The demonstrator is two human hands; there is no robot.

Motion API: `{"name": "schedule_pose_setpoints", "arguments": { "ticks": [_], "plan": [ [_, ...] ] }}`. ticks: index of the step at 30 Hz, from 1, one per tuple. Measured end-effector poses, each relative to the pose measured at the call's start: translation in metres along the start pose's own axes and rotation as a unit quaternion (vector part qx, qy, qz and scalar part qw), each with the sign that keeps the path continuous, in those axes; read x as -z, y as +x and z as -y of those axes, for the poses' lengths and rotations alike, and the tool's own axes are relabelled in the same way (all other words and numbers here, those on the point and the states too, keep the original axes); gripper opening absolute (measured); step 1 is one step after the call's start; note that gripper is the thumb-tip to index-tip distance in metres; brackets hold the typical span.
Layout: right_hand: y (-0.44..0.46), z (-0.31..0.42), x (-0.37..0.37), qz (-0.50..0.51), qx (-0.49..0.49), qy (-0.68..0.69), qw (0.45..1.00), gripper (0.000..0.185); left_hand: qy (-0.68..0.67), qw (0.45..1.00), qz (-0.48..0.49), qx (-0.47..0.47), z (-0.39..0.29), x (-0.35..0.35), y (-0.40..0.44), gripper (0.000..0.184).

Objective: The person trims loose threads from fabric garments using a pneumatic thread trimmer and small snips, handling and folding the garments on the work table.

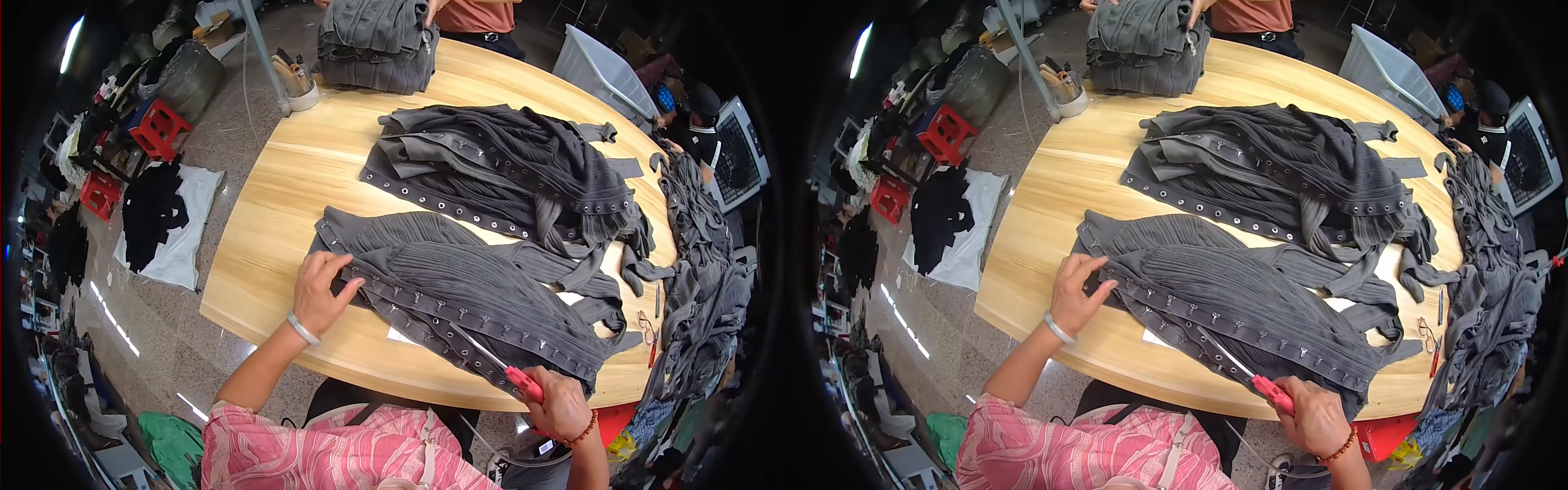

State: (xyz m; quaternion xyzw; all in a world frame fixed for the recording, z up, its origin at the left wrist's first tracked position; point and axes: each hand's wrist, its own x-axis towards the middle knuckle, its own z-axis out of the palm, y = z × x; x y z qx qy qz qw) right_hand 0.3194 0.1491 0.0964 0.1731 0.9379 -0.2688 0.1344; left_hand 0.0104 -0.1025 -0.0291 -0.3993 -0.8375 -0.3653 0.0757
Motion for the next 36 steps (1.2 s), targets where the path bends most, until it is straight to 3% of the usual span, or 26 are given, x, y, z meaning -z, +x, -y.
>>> {"name": "schedule_pose_setpoints", "arguments": {
  "ticks": [4, 9, 16, 19, 21, 23, 25, 31, 36],
  "plan": [
    [0.010, 0.003, -0.001, -0.002, -0.002, 0.002, 1.000, 0.027, 0.000, 1.000, 0.023, 0.003, 0.015, -0.014, 0.007, 0.028],
    [0.019, 0.005, -0.004, 0.014, -0.011, -0.001, 1.000, 0.027, -0.061, 0.995, 0.026, 0.079, 0.021, -0.023, 0.013, 0.014],
    [0.035, 0.006, -0.004, 0.029, -0.005, 0.003, 1.000, 0.028, -0.124, 0.990, 0.037, 0.054, 0.040, -0.020, 0.018, 0.008],
    [0.039, 0.008, -0.002, 0.036, -0.005, 0.001, 0.999, 0.028, -0.168, 0.982, 0.023, 0.085, 0.046, -0.008, 0.018, 0.005],
    [0.041, 0.010, 0.000, 0.042, -0.010, 0.000, 0.999, 0.028, -0.161, 0.970, -0.017, 0.180, 0.044, 0.003, 0.018, 0.004],
    [0.042, 0.010, 0.000, 0.037, -0.003, 0.006, 0.999, 0.029, -0.137, 0.977, -0.053, 0.152, 0.040, 0.007, 0.018, 0.007],
    [0.043, 0.011, 0.004, 0.045, -0.008, 0.011, 0.999, 0.030, -0.009, 0.997, -0.072, -0.028, 0.014, 0.017, 0.025, 0.009],
    [0.022, 0.007, 0.013, 0.022, -0.016, 0.002, 1.000, 0.031, -0.163, 0.934, 0.185, -0.258, -0.062, -0.039, 0.018, 0.031],
    [-0.022, 0.004, 0.028, 0.055, -0.110, -0.039, 0.992, 0.028, -0.262, 0.882, 0.212, -0.330, -0.063, -0.095, 0.037, 0.023]
  ]
}}
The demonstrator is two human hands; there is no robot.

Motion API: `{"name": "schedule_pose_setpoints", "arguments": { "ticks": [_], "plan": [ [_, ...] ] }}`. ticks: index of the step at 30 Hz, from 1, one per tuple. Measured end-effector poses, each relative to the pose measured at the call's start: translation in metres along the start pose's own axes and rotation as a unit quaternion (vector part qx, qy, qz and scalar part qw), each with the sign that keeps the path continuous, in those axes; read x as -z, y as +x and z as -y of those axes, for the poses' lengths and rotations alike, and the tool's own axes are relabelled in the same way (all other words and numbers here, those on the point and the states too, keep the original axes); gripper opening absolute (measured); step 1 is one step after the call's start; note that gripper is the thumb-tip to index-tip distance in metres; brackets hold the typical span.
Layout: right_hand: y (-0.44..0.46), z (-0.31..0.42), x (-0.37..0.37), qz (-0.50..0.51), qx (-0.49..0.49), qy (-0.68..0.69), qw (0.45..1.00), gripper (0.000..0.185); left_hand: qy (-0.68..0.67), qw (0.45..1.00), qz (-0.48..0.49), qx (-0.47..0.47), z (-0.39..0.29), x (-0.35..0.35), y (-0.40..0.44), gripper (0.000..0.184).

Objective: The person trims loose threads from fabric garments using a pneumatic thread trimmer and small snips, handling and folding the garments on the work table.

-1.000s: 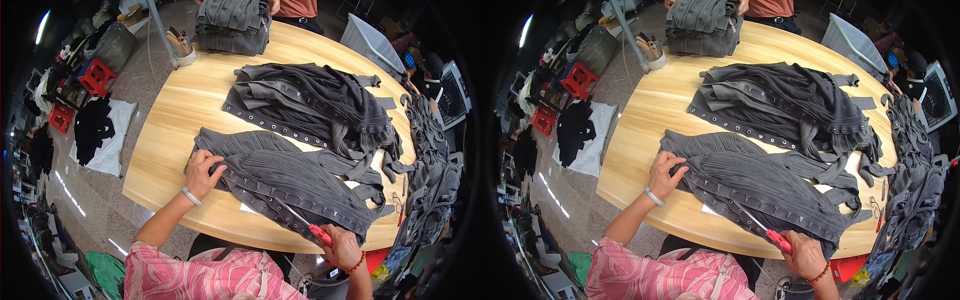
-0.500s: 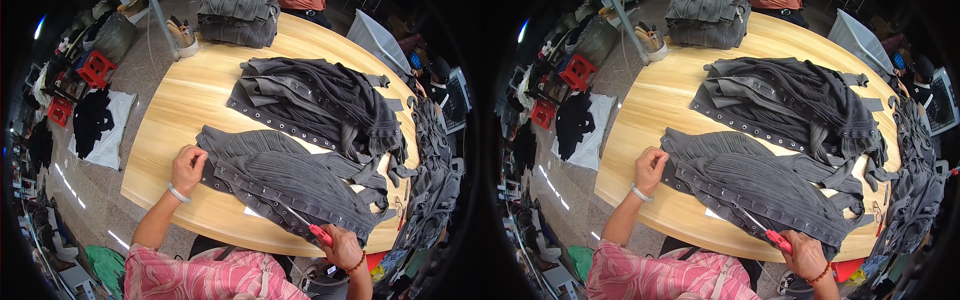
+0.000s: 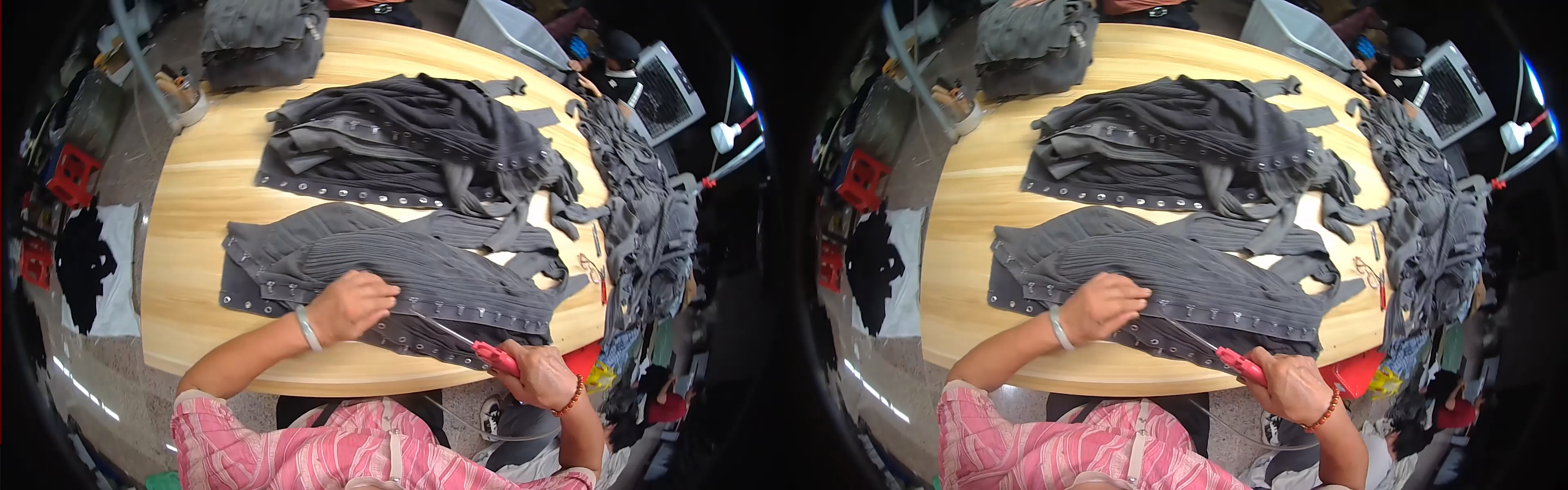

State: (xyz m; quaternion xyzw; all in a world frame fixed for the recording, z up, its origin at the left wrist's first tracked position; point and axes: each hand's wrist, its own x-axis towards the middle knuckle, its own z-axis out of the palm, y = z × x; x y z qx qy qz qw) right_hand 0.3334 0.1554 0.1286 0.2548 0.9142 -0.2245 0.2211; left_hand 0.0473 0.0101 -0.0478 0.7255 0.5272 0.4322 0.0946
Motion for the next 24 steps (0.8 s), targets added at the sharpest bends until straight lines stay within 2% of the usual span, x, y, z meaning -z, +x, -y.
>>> {"name": "schedule_pose_setpoints", "arguments": {
  "ticks": [3, 4, 6, 7, 9, 13, 18, 22, 24],
  "plan": [
    [-0.021, -0.009, -0.001, -0.005, -0.025, -0.010, 1.000, 0.029, -0.120, 0.992, 0.012, 0.025, 0.010, -0.001, 0.015, 0.028],
    [-0.024, -0.010, -0.002, -0.011, -0.019, 0.003, 1.000, 0.030, -0.124, 0.992, 0.020, 0.017, 0.008, -0.004, 0.023, 0.028],
    [-0.027, -0.015, -0.007, -0.024, -0.015, 0.017, 0.999, 0.030, -0.116, 0.988, 0.072, 0.070, 0.002, -0.009, 0.040, 0.034],
    [-0.028, -0.018, -0.008, -0.032, -0.001, 0.025, 0.999, 0.030, -0.118, 0.988, 0.079, 0.061, -0.001, -0.012, 0.050, 0.034],
    [-0.032, -0.024, -0.008, -0.039, -0.012, 0.035, 0.999, 0.029, -0.008, 0.991, 0.134, -0.013, -0.007, -0.019, 0.071, 0.030],
    [-0.049, -0.044, -0.012, -0.063, -0.038, 0.045, 0.996, 0.030, 0.035, 0.975, 0.197, -0.092, -0.004, -0.044, 0.097, 0.038],
    [-0.075, -0.070, -0.026, -0.062, -0.097, 0.070, 0.991, 0.031, 0.034, 0.959, 0.253, -0.126, -0.010, -0.067, 0.126, 0.039],
    [-0.092, -0.091, -0.040, -0.070, -0.111, 0.096, 0.987, 0.031, 0.028, 0.947, 0.292, -0.134, -0.021, -0.084, 0.148, 0.032],
    [-0.099, -0.100, -0.048, -0.077, -0.123, 0.113, 0.983, 0.030, 0.032, 0.941, 0.301, -0.150, -0.026, -0.095, 0.155, 0.035]
  ]
}}
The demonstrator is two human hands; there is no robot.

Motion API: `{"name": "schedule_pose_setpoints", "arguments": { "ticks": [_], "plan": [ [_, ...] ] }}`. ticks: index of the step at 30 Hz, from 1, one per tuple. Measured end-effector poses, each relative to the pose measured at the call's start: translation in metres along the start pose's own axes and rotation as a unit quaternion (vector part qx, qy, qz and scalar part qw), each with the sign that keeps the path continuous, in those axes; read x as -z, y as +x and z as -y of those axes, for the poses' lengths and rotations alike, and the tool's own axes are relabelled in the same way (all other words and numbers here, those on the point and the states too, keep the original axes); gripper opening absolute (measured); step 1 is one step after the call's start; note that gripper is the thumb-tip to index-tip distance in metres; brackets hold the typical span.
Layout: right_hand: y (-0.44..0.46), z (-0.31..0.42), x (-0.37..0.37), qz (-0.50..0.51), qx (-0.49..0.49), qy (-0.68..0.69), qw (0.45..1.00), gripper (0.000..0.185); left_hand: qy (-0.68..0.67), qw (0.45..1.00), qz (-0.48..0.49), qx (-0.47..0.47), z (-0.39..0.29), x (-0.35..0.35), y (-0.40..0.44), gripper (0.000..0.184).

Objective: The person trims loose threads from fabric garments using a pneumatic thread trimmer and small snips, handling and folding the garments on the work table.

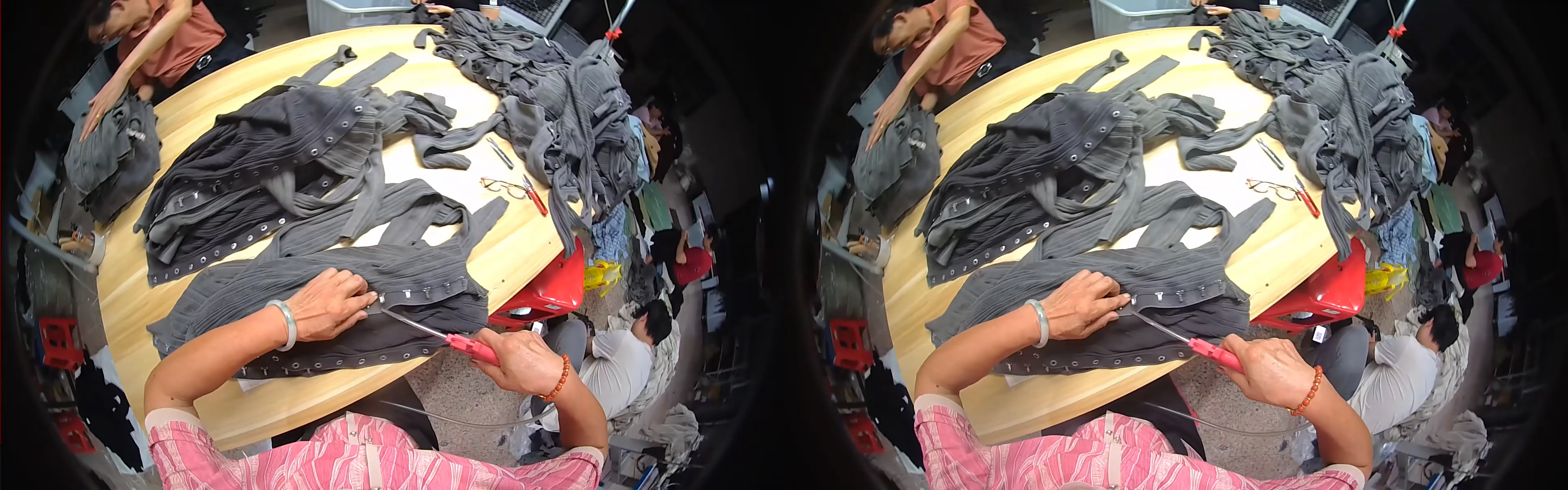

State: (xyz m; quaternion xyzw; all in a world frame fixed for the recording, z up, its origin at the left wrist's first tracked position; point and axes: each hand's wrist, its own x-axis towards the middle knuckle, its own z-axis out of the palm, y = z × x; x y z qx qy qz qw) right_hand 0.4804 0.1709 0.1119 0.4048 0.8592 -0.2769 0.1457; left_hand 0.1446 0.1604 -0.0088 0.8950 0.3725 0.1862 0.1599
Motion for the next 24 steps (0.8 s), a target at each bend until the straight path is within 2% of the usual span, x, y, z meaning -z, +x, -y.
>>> {"name": "schedule_pose_setpoints", "arguments": {
  "ticks": [2, 5, 6, 10, 14, 18, 21, 24],
  "plan": [
    [-0.005, -0.010, -0.003, -0.005, -0.010, 0.006, 1.000, 0.030, 0.011, 0.999, 0.039, -0.006, -0.004, -0.001, 0.011, 0.041],
    [-0.012, -0.024, -0.007, -0.006, -0.031, 0.017, 0.999, 0.030, 0.019, 0.999, 0.026, -0.032, -0.008, -0.009, 0.027, 0.047],
    [-0.015, -0.027, -0.008, -0.003, -0.040, 0.024, 0.999, 0.030, 0.021, 0.997, 0.062, -0.030, -0.008, -0.011, 0.032, 0.053],
    [-0.028, -0.042, -0.012, -0.021, -0.058, 0.033, 0.998, 0.030, 0.051, 0.993, 0.098, -0.046, -0.016, -0.021, 0.062, 0.060],
    [-0.041, -0.057, -0.015, -0.053, -0.106, 0.037, 0.992, 0.028, 0.063, 0.992, 0.094, -0.059, -0.018, -0.033, 0.096, 0.066],
    [-0.052, -0.077, -0.026, -0.102, -0.147, 0.038, 0.983, 0.027, 0.065, 0.991, 0.089, -0.071, -0.016, -0.052, 0.125, 0.063],
    [-0.058, -0.084, -0.031, -0.107, -0.182, 0.011, 0.977, 0.026, 0.100, 0.984, 0.124, -0.080, -0.023, -0.063, 0.142, 0.060],
    [-0.064, -0.083, -0.033, -0.100, -0.176, 0.012, 0.979, 0.027, 0.107, 0.985, 0.110, -0.073, -0.029, -0.075, 0.147, 0.053]
  ]
}}
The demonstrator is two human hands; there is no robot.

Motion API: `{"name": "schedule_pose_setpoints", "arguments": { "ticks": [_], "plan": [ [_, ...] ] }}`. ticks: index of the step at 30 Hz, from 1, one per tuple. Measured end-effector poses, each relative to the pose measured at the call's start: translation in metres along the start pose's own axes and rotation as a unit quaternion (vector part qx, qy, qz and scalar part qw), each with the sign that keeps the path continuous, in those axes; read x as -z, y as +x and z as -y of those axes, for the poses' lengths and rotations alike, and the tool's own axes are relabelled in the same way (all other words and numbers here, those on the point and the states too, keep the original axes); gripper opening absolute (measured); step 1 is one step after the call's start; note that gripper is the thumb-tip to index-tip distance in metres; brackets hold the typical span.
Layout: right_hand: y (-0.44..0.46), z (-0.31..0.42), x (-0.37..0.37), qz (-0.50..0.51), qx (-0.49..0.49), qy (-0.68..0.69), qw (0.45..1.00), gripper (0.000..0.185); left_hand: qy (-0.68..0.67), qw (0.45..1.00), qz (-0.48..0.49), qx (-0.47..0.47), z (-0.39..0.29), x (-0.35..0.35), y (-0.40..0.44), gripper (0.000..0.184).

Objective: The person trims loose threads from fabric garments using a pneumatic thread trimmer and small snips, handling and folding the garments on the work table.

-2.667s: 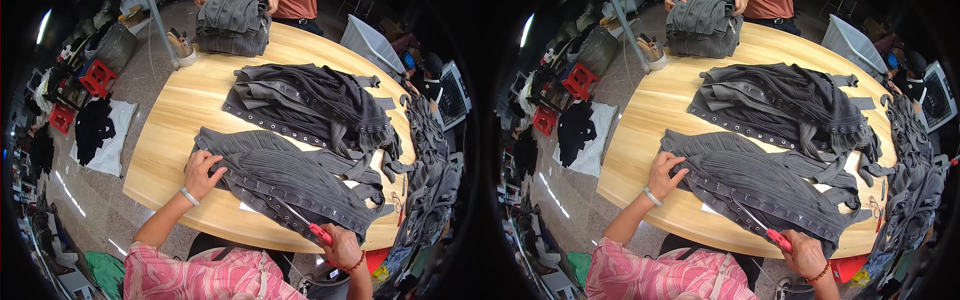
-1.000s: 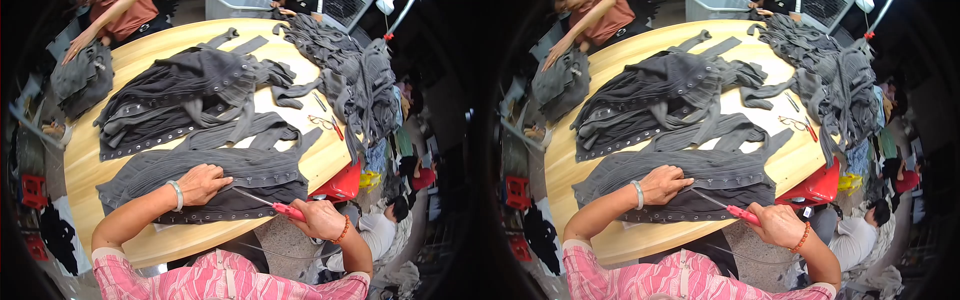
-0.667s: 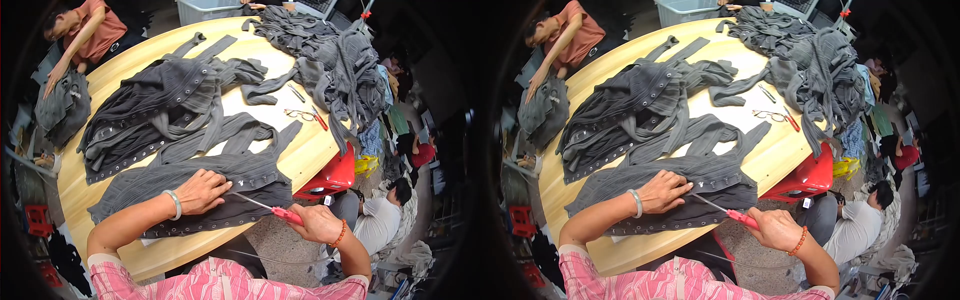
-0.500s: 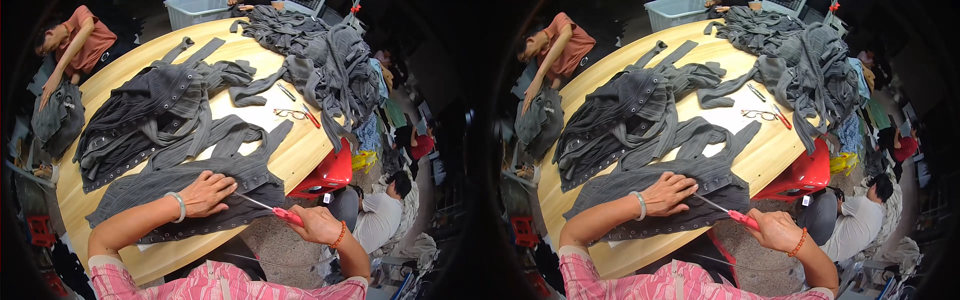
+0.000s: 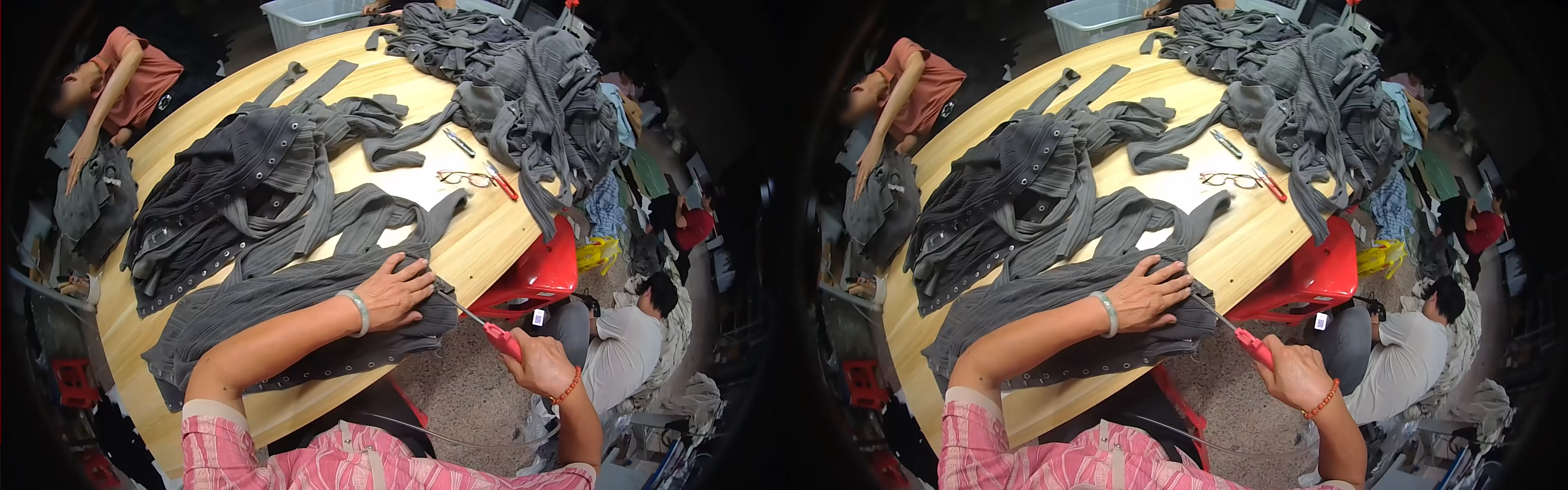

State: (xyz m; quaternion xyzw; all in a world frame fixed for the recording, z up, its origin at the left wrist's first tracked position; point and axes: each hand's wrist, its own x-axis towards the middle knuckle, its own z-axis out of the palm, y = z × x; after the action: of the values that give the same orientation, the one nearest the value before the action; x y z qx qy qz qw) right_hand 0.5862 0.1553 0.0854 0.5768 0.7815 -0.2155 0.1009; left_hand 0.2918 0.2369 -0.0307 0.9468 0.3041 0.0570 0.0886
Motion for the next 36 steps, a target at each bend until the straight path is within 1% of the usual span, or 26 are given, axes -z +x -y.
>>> {"name": "schedule_pose_setpoints", "arguments": {
  "ticks": [1, 3, 4, 5, 6, 7, 9, 11, 12, 14, 17, 18, 19, 20, 22, 23, 25, 26, 27, 28, 29, 30, 33, 34, 35, 36],
  "plan": [
    [-0.002, -0.001, -0.001, 0.004, 0.009, 0.000, 1.000, 0.027, 0.006, 1.000, -0.008, 0.004, -0.001, -0.002, 0.000, 0.051],
    [-0.003, -0.003, -0.003, 0.026, 0.059, 0.065, 0.996, 0.025, -0.042, 0.998, -0.039, 0.005, 0.002, -0.010, -0.001, 0.043],
    [-0.004, -0.009, -0.009, 0.035, 0.073, 0.094, 0.992, 0.031, -0.046, 0.998, -0.046, 0.005, 0.006, -0.014, -0.003, 0.042],
    [-0.003, -0.003, -0.007, 0.035, 0.067, 0.125, 0.989, 0.032, -0.088, 0.995, -0.029, 0.024, 0.003, -0.008, -0.006, 0.046],
    [-0.002, 0.008, -0.007, -0.019, 0.093, 0.139, 0.986, 0.032, -0.147, 0.987, -0.057, 0.042, -0.001, 0.002, -0.016, 0.049],
    [0.001, 0.013, -0.010, -0.034, 0.080, 0.200, 0.976, 0.028, -0.174, 0.977, -0.101, 0.064, -0.006, 0.000, -0.026, 0.051],
    [0.008, 0.019, -0.021, -0.063, 0.096, 0.228, 0.967, 0.025, -0.163, 0.967, -0.175, 0.085, -0.023, 0.020, -0.063, 0.054],
    [0.013, 0.033, -0.030, -0.097, 0.110, 0.213, 0.966, 0.025, -0.151, 0.953, -0.227, 0.129, -0.037, 0.049, -0.124, 0.056],
    [0.019, 0.040, -0.029, -0.090, 0.126, 0.214, 0.964, 0.025, -0.109, 0.946, -0.255, 0.167, -0.040, 0.058, -0.159, 0.055],
    [0.024, 0.053, -0.029, -0.088, 0.144, 0.203, 0.965, 0.022, -0.019, 0.922, -0.266, 0.281, -0.046, 0.075, -0.234, 0.051],
    [0.034, 0.079, -0.030, -0.071, 0.181, 0.184, 0.964, 0.021, 0.049, 0.848, -0.216, 0.481, -0.057, 0.064, -0.348, 0.044],
    [0.045, 0.071, -0.041, -0.065, 0.187, 0.179, 0.964, 0.023, 0.068, 0.818, -0.219, 0.527, -0.064, 0.061, -0.371, 0.041],
    [0.047, 0.083, -0.042, -0.063, 0.189, 0.174, 0.964, 0.023, 0.085, 0.785, -0.222, 0.572, -0.070, 0.057, -0.388, 0.039],
    [0.049, 0.099, -0.038, -0.060, 0.211, 0.165, 0.962, 0.024, 0.080, 0.782, -0.226, 0.575, -0.072, 0.050, -0.402, 0.039],
    [0.051, 0.128, -0.037, -0.062, 0.251, 0.157, 0.953, 0.026, -0.040, 0.760, -0.198, 0.617, -0.074, 0.037, -0.421, 0.035],
    [0.050, 0.139, -0.035, -0.063, 0.250, 0.149, 0.954, 0.026, -0.045, 0.759, -0.204, 0.616, -0.075, 0.032, -0.425, 0.035],
    [0.046, 0.159, -0.031, -0.024, 0.258, 0.126, 0.958, 0.026, -0.079, 0.774, -0.195, 0.597, -0.073, 0.028, -0.425, 0.031],
    [0.042, 0.170, -0.030, -0.033, 0.275, 0.113, 0.954, 0.027, -0.046, 0.785, -0.226, 0.575, -0.074, 0.029, -0.424, 0.022],
    [0.038, 0.177, -0.027, -0.035, 0.272, 0.106, 0.956, 0.027, -0.050, 0.785, -0.232, 0.572, -0.077, 0.041, -0.421, 0.022],
    [0.033, 0.183, -0.024, -0.014, 0.281, 0.101, 0.954, 0.027, -0.191, 0.738, -0.311, 0.567, -0.079, 0.056, -0.417, 0.019],
    [0.029, 0.189, -0.022, 0.008, 0.290, 0.096, 0.952, 0.028, -0.327, 0.670, -0.381, 0.547, -0.079, 0.066, -0.417, 0.016],
    [0.024, 0.195, -0.020, 0.023, 0.299, 0.064, 0.952, 0.029, -0.465, 0.621, -0.438, 0.453, -0.074, 0.068, -0.421, 0.015],
    [0.014, 0.208, -0.027, 0.077, 0.325, 0.046, 0.941, 0.030, -0.453, 0.634, -0.494, 0.386, -0.069, 0.108, -0.404, 0.020],
    [0.012, 0.217, -0.028, 0.105, 0.343, 0.020, 0.933, 0.030, -0.454, 0.633, -0.496, 0.383, -0.068, 0.118, -0.396, 0.020],
    [0.011, 0.222, -0.033, 0.103, 0.343, 0.018, 0.934, 0.030, -0.438, 0.656, -0.497, 0.362, -0.067, 0.128, -0.387, 0.023],
    [0.014, 0.225, -0.041, 0.136, 0.369, 0.023, 0.919, 0.031, -0.422, 0.678, -0.497, 0.341, -0.067, 0.138, -0.379, 0.026]
  ]
}}
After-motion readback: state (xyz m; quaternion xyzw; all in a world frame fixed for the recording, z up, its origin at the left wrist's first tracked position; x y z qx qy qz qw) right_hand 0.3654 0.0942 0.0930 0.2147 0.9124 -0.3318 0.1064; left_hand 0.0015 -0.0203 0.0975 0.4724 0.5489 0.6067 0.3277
